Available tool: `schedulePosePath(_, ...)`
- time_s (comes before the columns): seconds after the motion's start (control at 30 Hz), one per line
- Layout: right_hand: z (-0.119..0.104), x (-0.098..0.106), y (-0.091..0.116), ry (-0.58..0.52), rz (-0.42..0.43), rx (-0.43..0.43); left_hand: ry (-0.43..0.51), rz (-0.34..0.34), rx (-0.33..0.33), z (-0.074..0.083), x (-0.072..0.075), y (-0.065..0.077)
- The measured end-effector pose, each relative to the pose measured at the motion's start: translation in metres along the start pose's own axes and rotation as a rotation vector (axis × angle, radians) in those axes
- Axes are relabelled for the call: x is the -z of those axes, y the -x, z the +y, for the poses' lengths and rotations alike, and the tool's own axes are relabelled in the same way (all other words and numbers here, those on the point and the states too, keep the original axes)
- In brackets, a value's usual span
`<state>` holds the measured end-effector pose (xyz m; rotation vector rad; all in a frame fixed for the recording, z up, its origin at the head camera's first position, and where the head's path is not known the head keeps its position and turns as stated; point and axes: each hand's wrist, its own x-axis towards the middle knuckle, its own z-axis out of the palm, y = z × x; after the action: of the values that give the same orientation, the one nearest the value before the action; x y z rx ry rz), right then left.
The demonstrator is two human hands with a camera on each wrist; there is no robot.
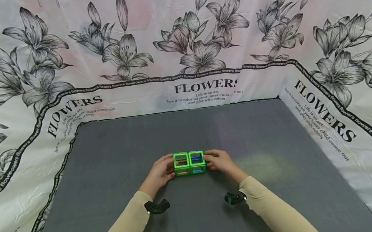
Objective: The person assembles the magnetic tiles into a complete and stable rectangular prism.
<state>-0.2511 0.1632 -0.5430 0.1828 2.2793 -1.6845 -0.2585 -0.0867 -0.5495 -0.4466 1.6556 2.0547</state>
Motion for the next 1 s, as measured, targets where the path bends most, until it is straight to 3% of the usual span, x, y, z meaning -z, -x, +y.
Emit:
schedulePosePath(0.2,-0.001,0.0,0.0,0.016,-0.008,-0.007,0.061,0.002,0.013,-0.001,0.002,-0.001)
schedulePosePath(0.57,-0.003,-0.001,0.001,0.016,0.005,-0.017,0.053,0.059,-0.065,-0.005,-0.003,0.004)
schedulePosePath(0.83,-0.002,0.0,0.0,-0.002,0.008,-0.021,-0.017,0.237,-0.183,-0.018,-0.01,0.017)
schedulePosePath(1.0,0.001,0.0,0.0,0.012,0.019,-0.017,-0.037,0.286,-0.22,-0.021,-0.013,0.02)
